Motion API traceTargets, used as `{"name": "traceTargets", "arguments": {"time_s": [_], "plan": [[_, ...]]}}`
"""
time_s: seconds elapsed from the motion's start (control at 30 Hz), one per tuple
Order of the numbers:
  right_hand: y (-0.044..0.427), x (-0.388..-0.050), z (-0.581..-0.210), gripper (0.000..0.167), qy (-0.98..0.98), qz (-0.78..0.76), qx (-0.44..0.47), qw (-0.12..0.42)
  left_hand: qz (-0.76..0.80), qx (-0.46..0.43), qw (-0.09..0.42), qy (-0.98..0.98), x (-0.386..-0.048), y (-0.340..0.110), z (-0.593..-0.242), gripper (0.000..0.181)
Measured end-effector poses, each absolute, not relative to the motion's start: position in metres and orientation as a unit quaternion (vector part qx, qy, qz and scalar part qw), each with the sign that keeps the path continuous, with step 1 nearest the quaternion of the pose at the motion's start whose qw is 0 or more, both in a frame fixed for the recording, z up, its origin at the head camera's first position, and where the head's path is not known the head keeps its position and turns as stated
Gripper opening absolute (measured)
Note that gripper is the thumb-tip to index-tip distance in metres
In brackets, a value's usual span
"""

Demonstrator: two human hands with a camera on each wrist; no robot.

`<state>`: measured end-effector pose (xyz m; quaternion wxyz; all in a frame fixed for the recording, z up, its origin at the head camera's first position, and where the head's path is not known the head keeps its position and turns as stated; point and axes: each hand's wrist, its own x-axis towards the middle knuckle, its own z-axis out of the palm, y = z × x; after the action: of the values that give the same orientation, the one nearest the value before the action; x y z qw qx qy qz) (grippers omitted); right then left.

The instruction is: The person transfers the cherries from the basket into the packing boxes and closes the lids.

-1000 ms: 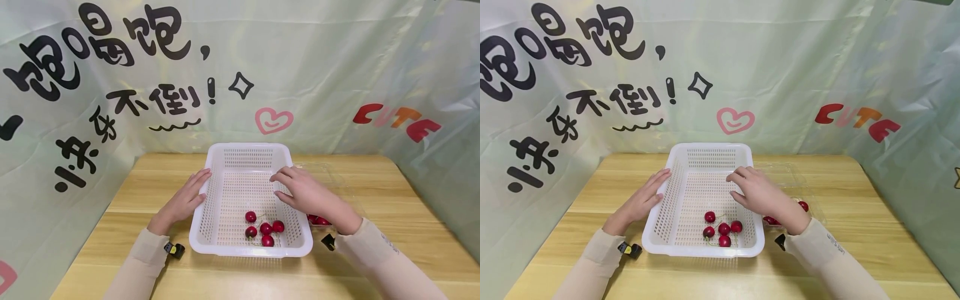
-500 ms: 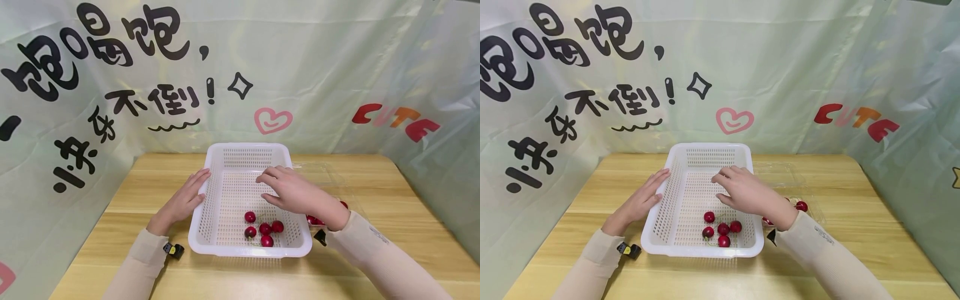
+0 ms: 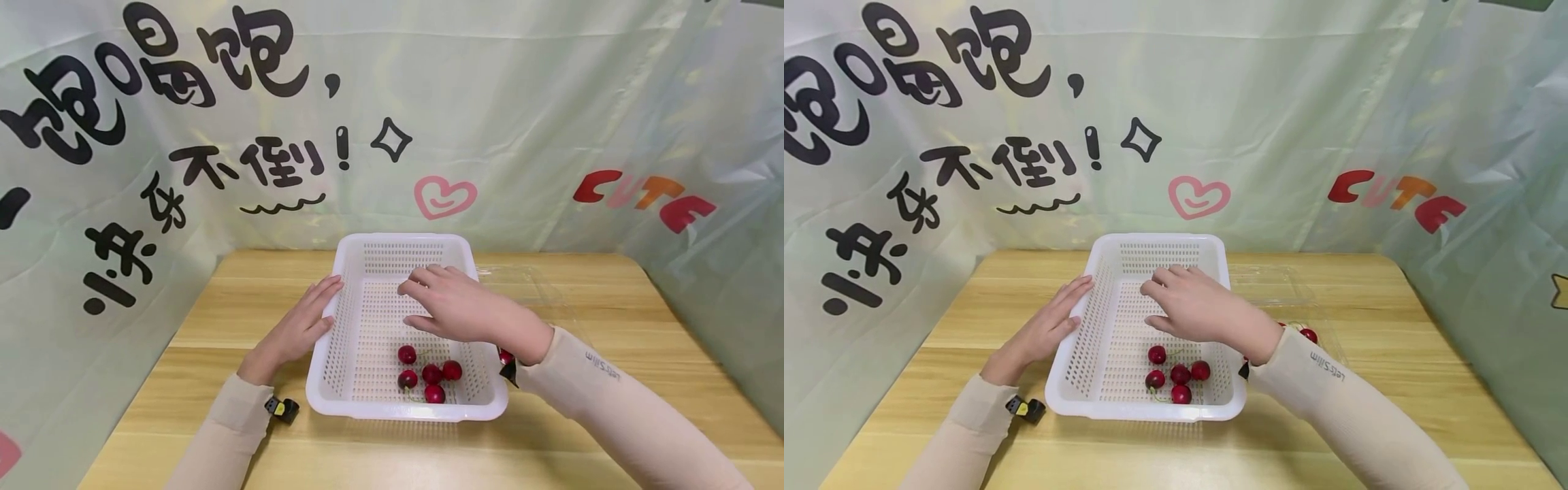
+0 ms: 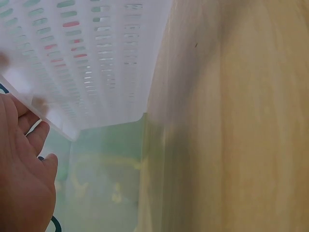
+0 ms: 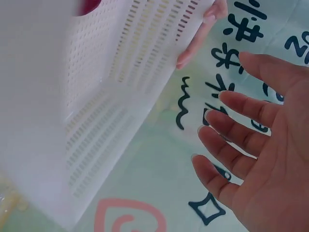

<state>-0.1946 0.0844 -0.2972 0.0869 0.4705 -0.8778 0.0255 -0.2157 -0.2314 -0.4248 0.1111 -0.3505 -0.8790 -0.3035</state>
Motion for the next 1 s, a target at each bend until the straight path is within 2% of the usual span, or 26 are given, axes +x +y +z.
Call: {"name": "traceTargets", "arguments": {"time_s": [0.4, 1.0], "plan": [[0.050, -0.203, -0.302, 0.036, -0.866, 0.010, 0.495, 0.065, -0.300, -0.340, 0.100, -0.885, -0.215, -0.234, -0.426, 0.055], [0.029, -0.207, -0.338, 0.033, -0.871, -0.026, 0.490, -0.003, -0.294, -0.344, 0.099, -0.886, -0.216, -0.234, -0.426, 0.056]]}}
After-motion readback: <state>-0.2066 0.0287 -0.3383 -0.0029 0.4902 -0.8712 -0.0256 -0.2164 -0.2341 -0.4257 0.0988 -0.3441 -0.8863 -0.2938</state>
